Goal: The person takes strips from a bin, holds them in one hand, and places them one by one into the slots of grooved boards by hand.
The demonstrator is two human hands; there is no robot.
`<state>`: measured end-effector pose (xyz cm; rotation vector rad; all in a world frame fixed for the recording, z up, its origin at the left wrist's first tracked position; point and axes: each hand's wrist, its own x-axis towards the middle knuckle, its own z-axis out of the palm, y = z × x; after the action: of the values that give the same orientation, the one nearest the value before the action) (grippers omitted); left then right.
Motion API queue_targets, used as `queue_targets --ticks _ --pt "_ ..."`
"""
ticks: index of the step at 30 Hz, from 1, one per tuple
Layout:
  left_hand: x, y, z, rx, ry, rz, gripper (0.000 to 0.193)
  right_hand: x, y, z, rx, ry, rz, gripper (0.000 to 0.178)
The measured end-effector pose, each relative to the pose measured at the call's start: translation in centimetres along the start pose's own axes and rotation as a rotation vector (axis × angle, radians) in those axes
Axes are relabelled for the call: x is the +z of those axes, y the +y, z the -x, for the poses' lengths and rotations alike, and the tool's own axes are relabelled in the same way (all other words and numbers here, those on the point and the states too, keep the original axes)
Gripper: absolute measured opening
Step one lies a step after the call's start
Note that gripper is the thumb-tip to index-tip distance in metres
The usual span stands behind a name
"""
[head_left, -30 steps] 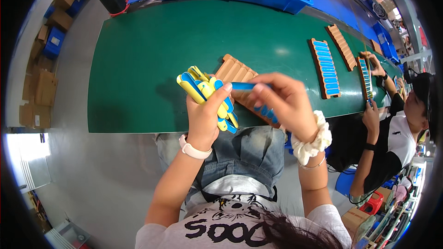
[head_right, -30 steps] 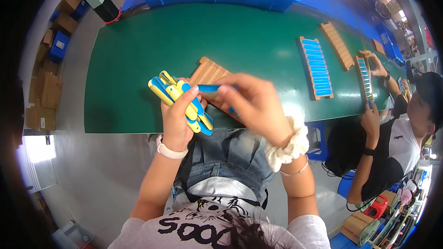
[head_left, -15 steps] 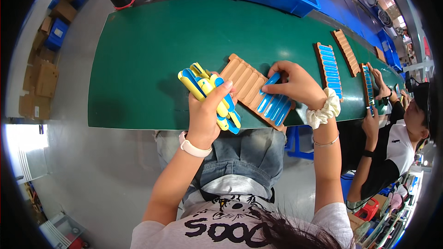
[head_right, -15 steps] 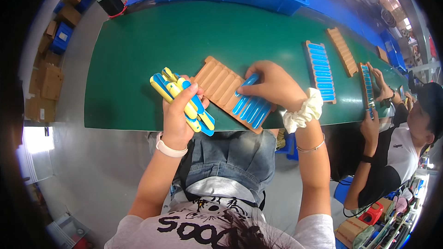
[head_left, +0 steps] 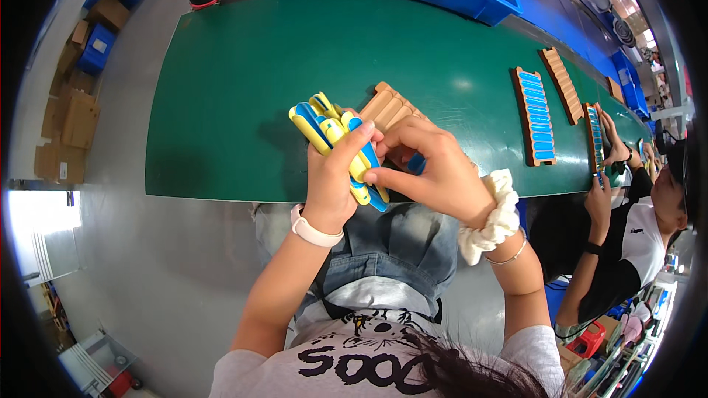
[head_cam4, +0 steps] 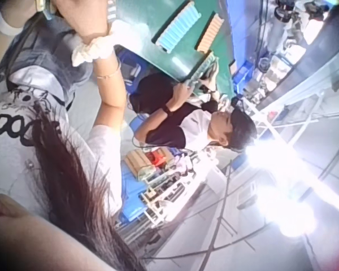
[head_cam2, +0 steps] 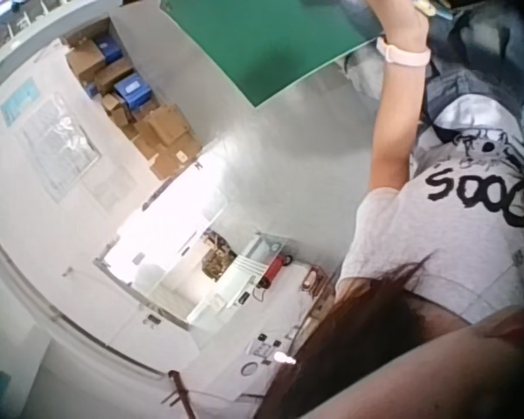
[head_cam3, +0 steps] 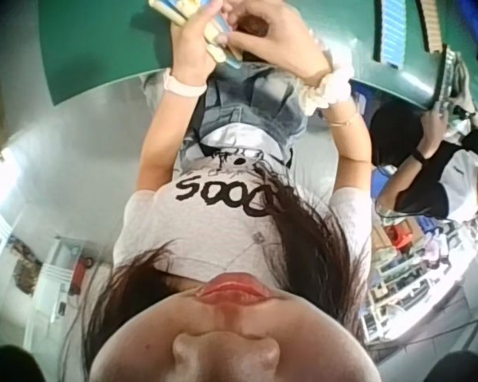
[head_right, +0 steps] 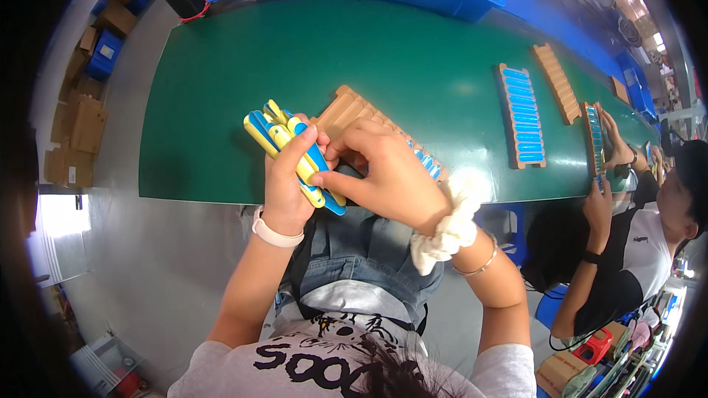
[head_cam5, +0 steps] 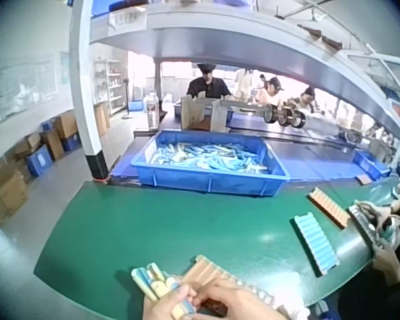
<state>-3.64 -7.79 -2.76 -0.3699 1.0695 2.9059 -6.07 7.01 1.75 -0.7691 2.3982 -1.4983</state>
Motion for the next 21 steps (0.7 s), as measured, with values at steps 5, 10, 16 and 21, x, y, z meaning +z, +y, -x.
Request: queue_targets --ticks 5,10,16,21 --pt "-0.2 0.2 -0.1 0.000 -0.024 0.075 0.024 -0.8 0.1 -0.3 0.228 -0.008 -0.286 0.015" --pt "0.1 0.2 -0.2 0.014 -0.027 0.064 0.015 -4.1 0.9 -0.4 0.259 0.082 -0.241 0.015" --pt "0.2 0.3 -0.5 -0.013 -0.087 0.090 0.014 -9.0 4.8 -0.9 0.195 -0.083 0.143 0.013" --pt "0.1 0.5 -0.3 -0.023 -0.050 0.075 0.013 -7.1 3.8 -2.0 0.088 -0.107 0.427 0.012"
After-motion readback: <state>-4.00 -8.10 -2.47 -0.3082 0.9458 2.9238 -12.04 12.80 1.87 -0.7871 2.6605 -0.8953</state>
